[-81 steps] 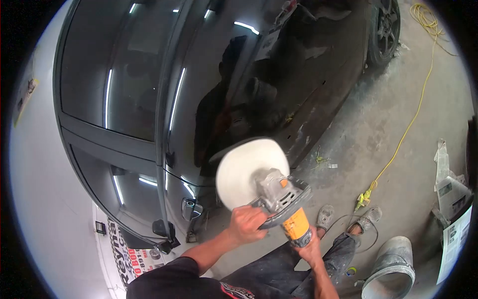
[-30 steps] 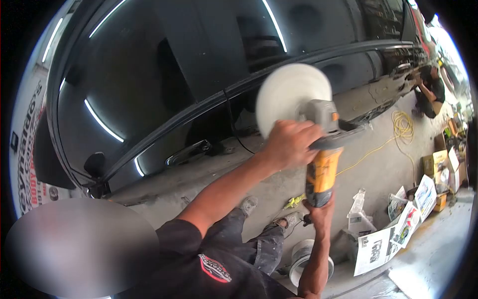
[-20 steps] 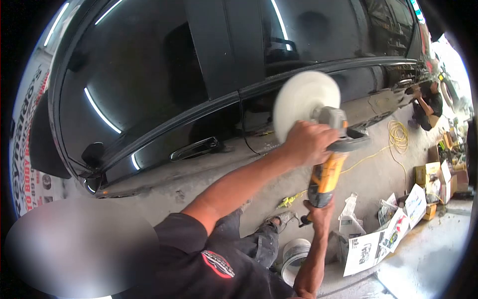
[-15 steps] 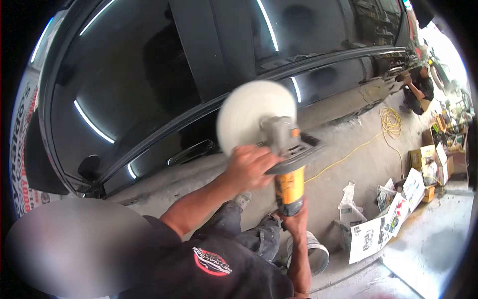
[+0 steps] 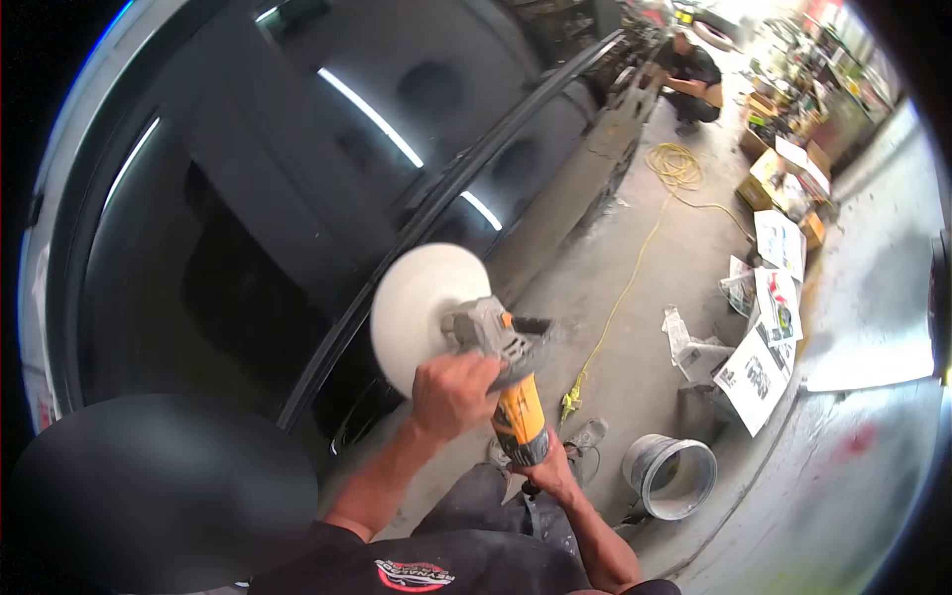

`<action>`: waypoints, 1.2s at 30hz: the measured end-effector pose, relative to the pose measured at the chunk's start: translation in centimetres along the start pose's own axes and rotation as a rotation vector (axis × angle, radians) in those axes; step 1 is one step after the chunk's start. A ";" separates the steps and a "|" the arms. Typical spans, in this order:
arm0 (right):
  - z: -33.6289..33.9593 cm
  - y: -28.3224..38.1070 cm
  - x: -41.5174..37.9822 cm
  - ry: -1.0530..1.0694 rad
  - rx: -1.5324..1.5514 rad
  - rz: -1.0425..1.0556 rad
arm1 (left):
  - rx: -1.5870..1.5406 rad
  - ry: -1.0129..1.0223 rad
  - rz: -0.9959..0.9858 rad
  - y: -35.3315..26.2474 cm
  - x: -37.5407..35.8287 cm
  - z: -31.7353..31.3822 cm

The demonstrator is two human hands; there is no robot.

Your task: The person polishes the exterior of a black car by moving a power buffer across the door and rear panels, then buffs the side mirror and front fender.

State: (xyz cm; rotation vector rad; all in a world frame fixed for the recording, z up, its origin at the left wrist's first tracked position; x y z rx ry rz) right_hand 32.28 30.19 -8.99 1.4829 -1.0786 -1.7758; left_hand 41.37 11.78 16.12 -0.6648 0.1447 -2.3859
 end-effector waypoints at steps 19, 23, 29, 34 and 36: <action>-1.3 -15.3 -0.2 0.178 0.447 -0.203 | 0.172 0.490 0.051 -3.9 -3.2 -18.6; -4.4 -20.4 -2.5 0.217 0.613 -0.271 | 0.168 0.638 0.061 -3.7 -7.3 -22.6; -2.8 -21.7 2.3 0.148 0.669 -0.239 | 0.198 0.673 -0.004 -3.3 -3.7 -29.5; -0.5 -21.0 7.7 0.056 0.686 -0.245 | 0.173 0.582 -0.066 -3.1 0.2 -31.6; -0.2 -19.6 7.4 0.066 0.713 -0.239 | 0.177 0.592 -0.074 -3.6 0.9 -31.4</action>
Point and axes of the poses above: each hand's wrist, its own x-axis towards the middle knuckle, its own z-axis out of the back of the hand, y = z × x, the point moved 10 cm from there along x, towards the middle knuckle, and after that the axes turned 6 degrees about x, right-handed, at the moved point
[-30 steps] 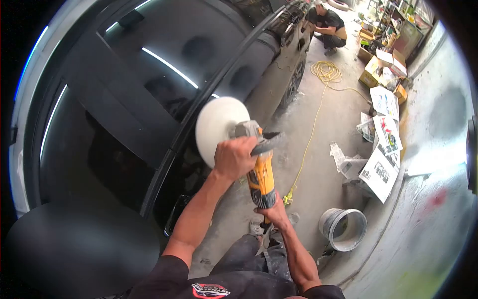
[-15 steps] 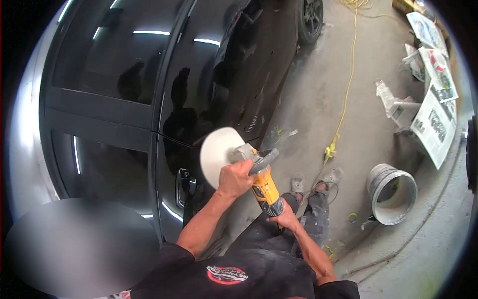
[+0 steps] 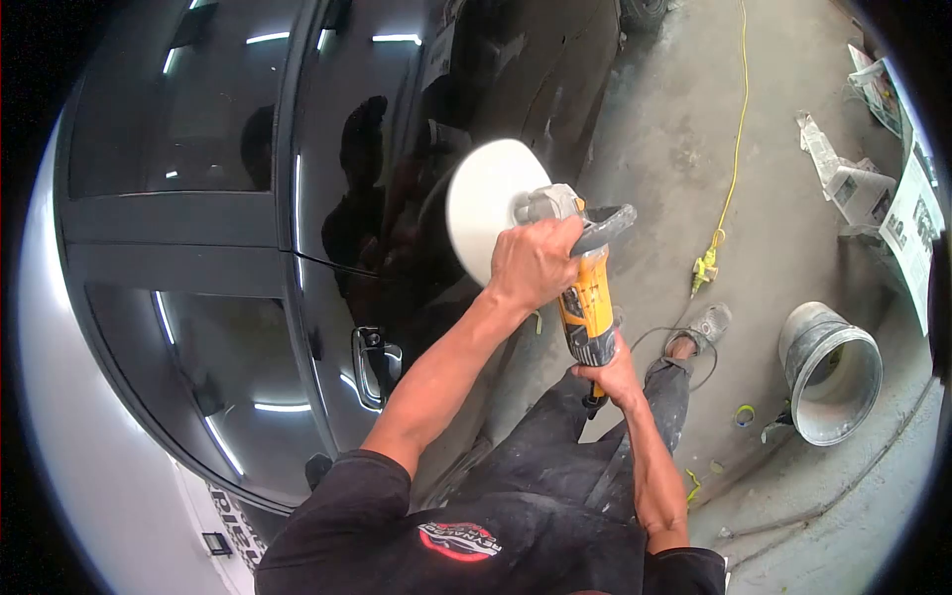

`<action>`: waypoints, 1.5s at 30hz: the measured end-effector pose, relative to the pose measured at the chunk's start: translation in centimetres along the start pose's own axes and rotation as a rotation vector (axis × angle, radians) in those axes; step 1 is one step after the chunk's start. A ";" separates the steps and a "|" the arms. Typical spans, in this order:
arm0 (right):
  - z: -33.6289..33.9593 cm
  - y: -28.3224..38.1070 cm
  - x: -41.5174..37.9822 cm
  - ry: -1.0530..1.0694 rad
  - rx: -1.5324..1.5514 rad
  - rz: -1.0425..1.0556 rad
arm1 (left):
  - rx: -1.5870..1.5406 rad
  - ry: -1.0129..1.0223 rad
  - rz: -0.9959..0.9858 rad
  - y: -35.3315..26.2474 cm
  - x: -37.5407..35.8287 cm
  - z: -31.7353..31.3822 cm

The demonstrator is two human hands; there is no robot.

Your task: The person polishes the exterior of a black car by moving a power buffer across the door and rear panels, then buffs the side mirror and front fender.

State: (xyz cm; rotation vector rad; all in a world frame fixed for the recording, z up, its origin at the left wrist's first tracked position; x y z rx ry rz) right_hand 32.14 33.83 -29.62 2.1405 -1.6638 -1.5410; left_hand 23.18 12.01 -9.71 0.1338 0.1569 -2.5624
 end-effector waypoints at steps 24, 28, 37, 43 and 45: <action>-0.2 -21.4 0.4 0.068 0.529 -0.411 | 0.084 0.636 0.139 0.5 -6.1 -25.2; 0.4 -22.5 2.0 0.041 0.610 -0.434 | 0.043 0.657 0.121 1.0 -5.0 -28.9; 3.5 -22.7 6.5 -0.015 0.528 -0.403 | 0.048 0.530 0.074 1.6 -1.5 -31.0; 2.3 -22.9 4.2 0.023 0.479 -0.384 | 0.025 0.581 0.112 2.0 -5.0 -30.5; 1.6 -24.3 1.4 0.051 0.461 -0.517 | 0.009 0.639 0.152 2.1 -7.5 -29.8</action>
Point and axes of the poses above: each hand's wrist, its own x-axis towards the middle knuckle, its own z-axis out of the back of the hand, y = z × x, the point moved 10 cm from there along x, towards the middle knuckle, and after that the axes turned 6 degrees about x, right-handed, at the moved point
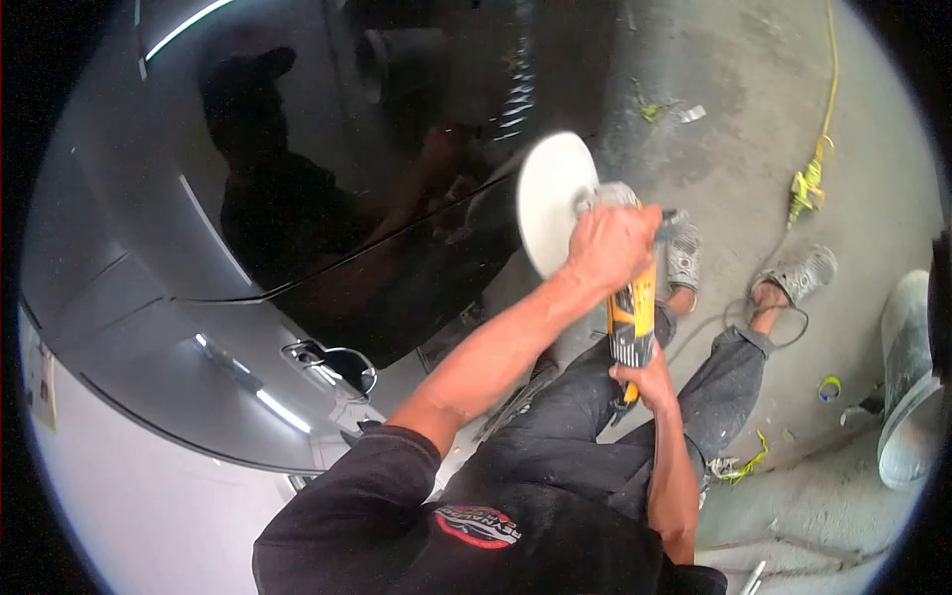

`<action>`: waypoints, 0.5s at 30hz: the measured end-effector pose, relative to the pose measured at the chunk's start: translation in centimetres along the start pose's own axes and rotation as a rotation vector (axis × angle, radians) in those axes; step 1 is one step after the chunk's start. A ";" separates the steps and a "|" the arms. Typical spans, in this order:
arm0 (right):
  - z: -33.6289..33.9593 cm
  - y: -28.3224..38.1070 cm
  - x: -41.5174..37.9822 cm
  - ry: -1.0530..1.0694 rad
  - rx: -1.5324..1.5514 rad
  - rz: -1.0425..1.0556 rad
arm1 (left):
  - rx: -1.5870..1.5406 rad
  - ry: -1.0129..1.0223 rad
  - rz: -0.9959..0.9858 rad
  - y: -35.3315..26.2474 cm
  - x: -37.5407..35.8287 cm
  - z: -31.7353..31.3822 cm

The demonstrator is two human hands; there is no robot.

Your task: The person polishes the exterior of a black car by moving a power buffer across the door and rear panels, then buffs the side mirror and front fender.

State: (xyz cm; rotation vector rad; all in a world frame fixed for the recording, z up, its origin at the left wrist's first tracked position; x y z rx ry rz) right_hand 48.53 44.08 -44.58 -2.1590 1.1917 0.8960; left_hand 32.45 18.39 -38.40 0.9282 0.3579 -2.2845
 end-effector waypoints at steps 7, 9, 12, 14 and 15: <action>-3.1 -1.7 -6.2 0.050 -0.208 0.167 | -0.055 -0.047 0.025 -0.4 -11.0 5.7; -4.3 -1.4 -8.0 0.048 -0.273 0.189 | -0.052 -0.138 -0.008 -0.6 -14.4 9.2; -6.8 -0.2 -10.9 0.062 -0.390 0.189 | -0.059 -0.215 -0.043 -1.2 -18.9 14.3; -8.7 0.5 -12.3 0.074 -0.378 0.213 | -0.054 -0.253 -0.055 -1.3 -21.4 17.2; -9.7 0.8 -12.8 0.073 -0.384 0.222 | -0.044 -0.273 -0.060 -1.2 -22.6 18.5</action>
Point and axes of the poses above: each hand's wrist, its own x-axis towards the middle knuckle, its own z-axis out of the back of the hand, y = z × x, the point moved 10 cm from there along x, towards the middle knuckle, and after that the axes turned 6 degrees about x, right-handed, at the moved point
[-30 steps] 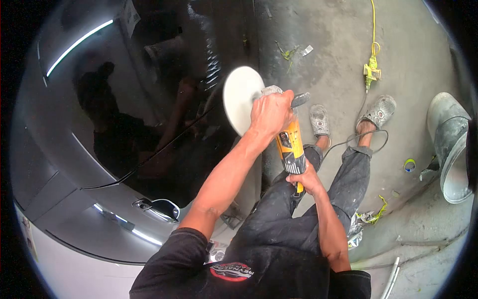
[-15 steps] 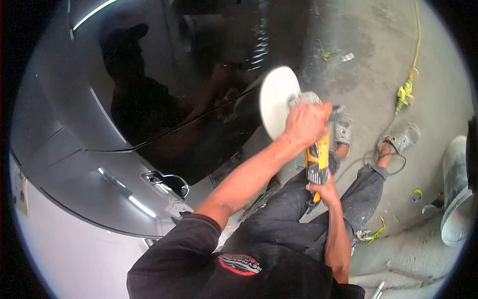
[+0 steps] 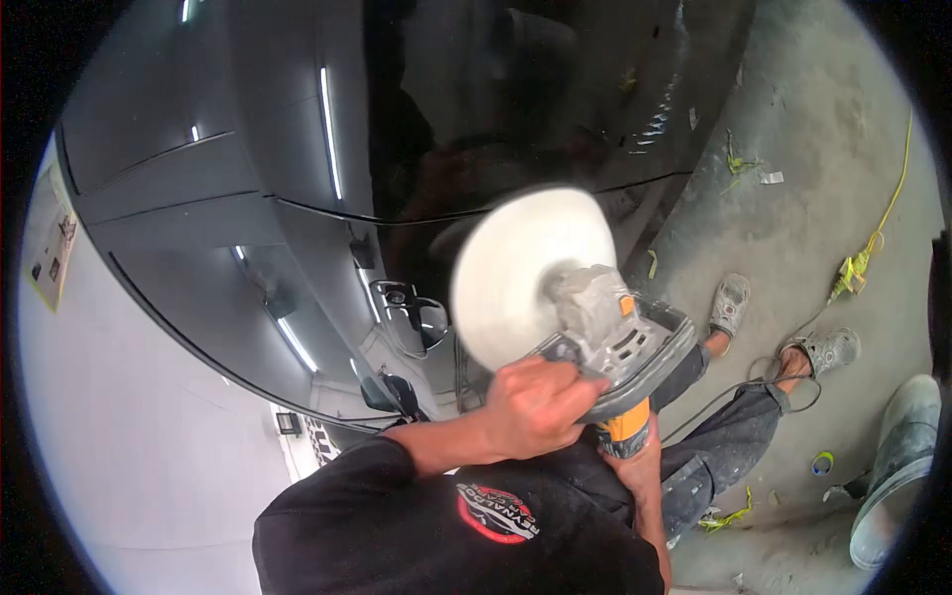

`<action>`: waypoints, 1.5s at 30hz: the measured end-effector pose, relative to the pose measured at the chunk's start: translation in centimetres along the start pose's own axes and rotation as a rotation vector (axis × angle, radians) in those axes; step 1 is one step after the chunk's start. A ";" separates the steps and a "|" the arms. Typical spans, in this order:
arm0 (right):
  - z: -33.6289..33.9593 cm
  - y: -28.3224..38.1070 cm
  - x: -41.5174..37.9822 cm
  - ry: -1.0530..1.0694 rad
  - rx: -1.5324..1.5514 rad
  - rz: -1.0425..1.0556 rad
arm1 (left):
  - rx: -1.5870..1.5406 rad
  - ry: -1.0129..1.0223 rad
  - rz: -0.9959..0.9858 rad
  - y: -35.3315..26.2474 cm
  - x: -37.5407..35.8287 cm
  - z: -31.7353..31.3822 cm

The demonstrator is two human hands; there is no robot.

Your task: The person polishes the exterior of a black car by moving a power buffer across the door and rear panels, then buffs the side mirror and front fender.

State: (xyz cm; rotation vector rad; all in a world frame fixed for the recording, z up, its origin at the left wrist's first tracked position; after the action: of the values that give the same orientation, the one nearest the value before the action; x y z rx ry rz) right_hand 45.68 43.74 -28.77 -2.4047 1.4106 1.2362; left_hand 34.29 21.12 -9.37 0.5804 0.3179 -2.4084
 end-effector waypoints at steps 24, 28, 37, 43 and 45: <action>4.1 0.9 6.1 -0.060 0.100 0.082 | 0.062 0.082 -0.042 0.6 9.4 -7.6; 5.3 2.7 8.6 -0.083 0.154 0.125 | 0.098 0.002 -0.078 0.5 12.9 -7.8; 5.2 -2.3 6.6 -0.040 0.216 -0.007 | 0.086 0.170 0.028 1.3 10.7 -12.2; 8.5 3.5 10.9 -0.090 0.083 0.098 | 0.099 0.043 -0.050 0.9 17.8 -10.0; 10.4 7.6 13.3 -0.147 0.070 0.171 | 0.116 -0.034 -0.093 0.6 22.1 -7.8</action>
State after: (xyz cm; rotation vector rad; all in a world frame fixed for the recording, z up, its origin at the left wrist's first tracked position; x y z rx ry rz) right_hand 36.94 34.91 -42.48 -2.1375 1.6125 1.3458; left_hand 21.73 11.89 -26.84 0.5870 0.1951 -2.5360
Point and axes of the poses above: each hand's wrist, its own x-axis towards the middle knuckle, its own z-axis out of the back of the hand, y = z × x, the point moved 10 cm from there along x, towards the middle knuckle, and after that the axes turned 6 degrees about x, right-handed, at the moved point
